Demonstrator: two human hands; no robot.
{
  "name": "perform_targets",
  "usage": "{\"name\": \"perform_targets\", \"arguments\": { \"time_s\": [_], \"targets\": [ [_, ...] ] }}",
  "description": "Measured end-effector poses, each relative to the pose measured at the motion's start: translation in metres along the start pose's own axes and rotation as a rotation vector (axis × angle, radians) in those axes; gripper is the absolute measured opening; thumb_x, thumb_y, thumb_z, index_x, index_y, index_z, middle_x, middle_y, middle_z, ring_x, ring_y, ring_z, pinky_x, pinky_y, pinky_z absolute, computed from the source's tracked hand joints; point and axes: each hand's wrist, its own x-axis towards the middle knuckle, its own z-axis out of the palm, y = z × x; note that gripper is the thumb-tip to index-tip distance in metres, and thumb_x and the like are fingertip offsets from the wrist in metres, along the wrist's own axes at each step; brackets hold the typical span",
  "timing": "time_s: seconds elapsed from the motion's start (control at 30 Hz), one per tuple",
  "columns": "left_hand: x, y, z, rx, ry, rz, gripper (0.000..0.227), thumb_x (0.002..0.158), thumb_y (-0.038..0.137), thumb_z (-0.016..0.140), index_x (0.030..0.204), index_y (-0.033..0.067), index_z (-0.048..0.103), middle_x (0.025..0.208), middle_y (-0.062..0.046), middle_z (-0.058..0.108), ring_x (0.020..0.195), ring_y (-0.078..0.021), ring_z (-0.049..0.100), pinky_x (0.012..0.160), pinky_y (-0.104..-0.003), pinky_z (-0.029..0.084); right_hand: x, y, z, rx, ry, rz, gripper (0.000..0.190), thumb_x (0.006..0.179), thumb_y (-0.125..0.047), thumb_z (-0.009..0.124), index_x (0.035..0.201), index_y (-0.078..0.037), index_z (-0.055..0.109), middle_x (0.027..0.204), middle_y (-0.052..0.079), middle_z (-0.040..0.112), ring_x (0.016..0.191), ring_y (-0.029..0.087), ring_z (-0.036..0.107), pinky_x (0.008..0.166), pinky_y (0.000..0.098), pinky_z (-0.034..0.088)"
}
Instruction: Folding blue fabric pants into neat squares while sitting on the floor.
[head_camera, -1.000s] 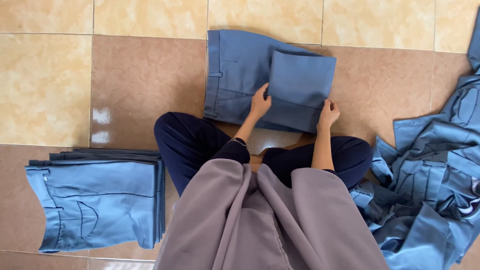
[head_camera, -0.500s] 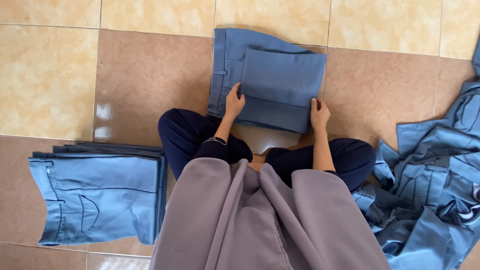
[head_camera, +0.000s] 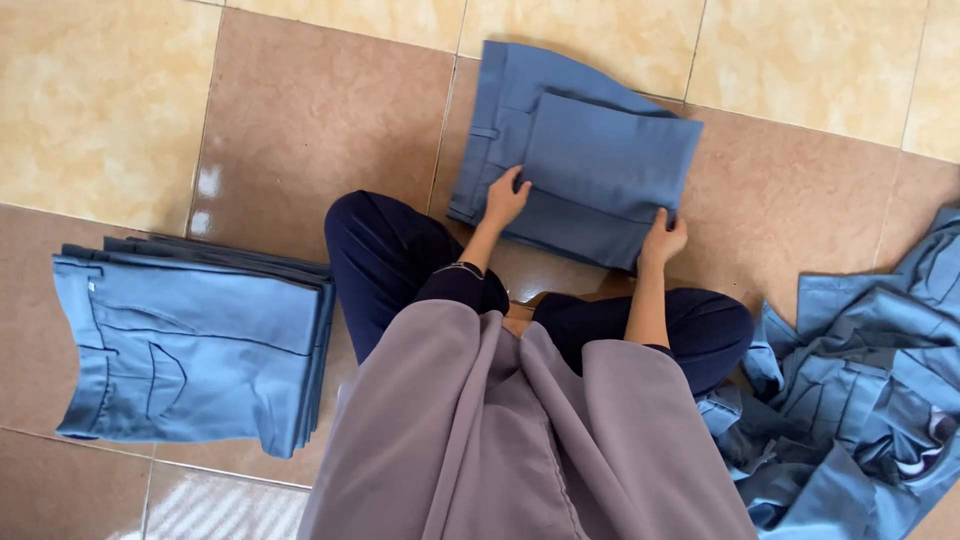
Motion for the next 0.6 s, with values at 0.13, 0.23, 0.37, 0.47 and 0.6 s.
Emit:
{"name": "perform_targets", "arguments": {
  "time_s": [0.13, 0.23, 0.37, 0.47, 0.6],
  "targets": [
    [-0.006, 0.020, 0.019, -0.139, -0.055, -0.051, 0.047, 0.098, 0.021, 0.066, 0.140, 0.0020, 0.059, 0.134, -0.027, 0.063, 0.128, -0.0402, 0.060, 0.107, -0.046, 0.052, 0.022, 0.026, -0.004, 0.012, 0.115, 0.058, 0.031, 0.097, -0.029, 0.077, 0.116, -0.005, 0.073, 0.109, 0.015, 0.073, 0.106, 0.031, 0.071, 0.091, 0.0420, 0.059],
    [-0.008, 0.043, 0.008, -0.180, -0.085, -0.045, 0.043, 0.097, 0.016, 0.067, 0.138, 0.0029, 0.061, 0.130, -0.027, 0.066, 0.126, -0.0422, 0.061, 0.104, -0.047, 0.054, 0.025, 0.029, -0.009, 0.143, 0.124, 0.104, 0.031, 0.092, -0.024, 0.082, 0.112, -0.001, 0.073, 0.105, 0.020, 0.072, 0.103, 0.033, 0.070, 0.090, 0.0429, 0.058],
    [0.004, 0.040, -0.014, -0.158, -0.067, -0.045, 0.041, 0.095, 0.011, 0.067, 0.135, 0.0032, 0.063, 0.125, -0.027, 0.067, 0.123, -0.0425, 0.063, 0.102, -0.049, 0.056, 0.025, 0.028, -0.007, 0.197, 0.016, 0.092, 0.031, 0.096, -0.034, 0.081, 0.112, -0.008, 0.076, 0.103, 0.014, 0.074, 0.100, 0.029, 0.071, 0.086, 0.0413, 0.058],
    [0.018, 0.021, -0.032, -0.116, -0.008, -0.049, 0.039, 0.094, 0.009, 0.067, 0.133, 0.0043, 0.063, 0.123, -0.027, 0.068, 0.121, -0.0422, 0.064, 0.101, -0.050, 0.056, 0.012, 0.007, -0.011, 0.122, -0.062, -0.042, 0.038, 0.103, -0.039, 0.072, 0.117, -0.004, 0.073, 0.105, 0.023, 0.073, 0.101, 0.038, 0.070, 0.085, 0.0478, 0.057],
    [0.024, 0.004, -0.068, -0.066, 0.082, -0.093, 0.041, 0.094, 0.010, 0.066, 0.134, 0.0051, 0.061, 0.124, -0.027, 0.067, 0.122, -0.0426, 0.063, 0.102, -0.051, 0.056, 0.003, -0.001, -0.005, -0.115, -0.163, -0.242, 0.044, 0.102, -0.046, 0.072, 0.124, -0.007, 0.072, 0.104, 0.018, 0.075, 0.096, 0.035, 0.072, 0.082, 0.0458, 0.059]
  ]
}}
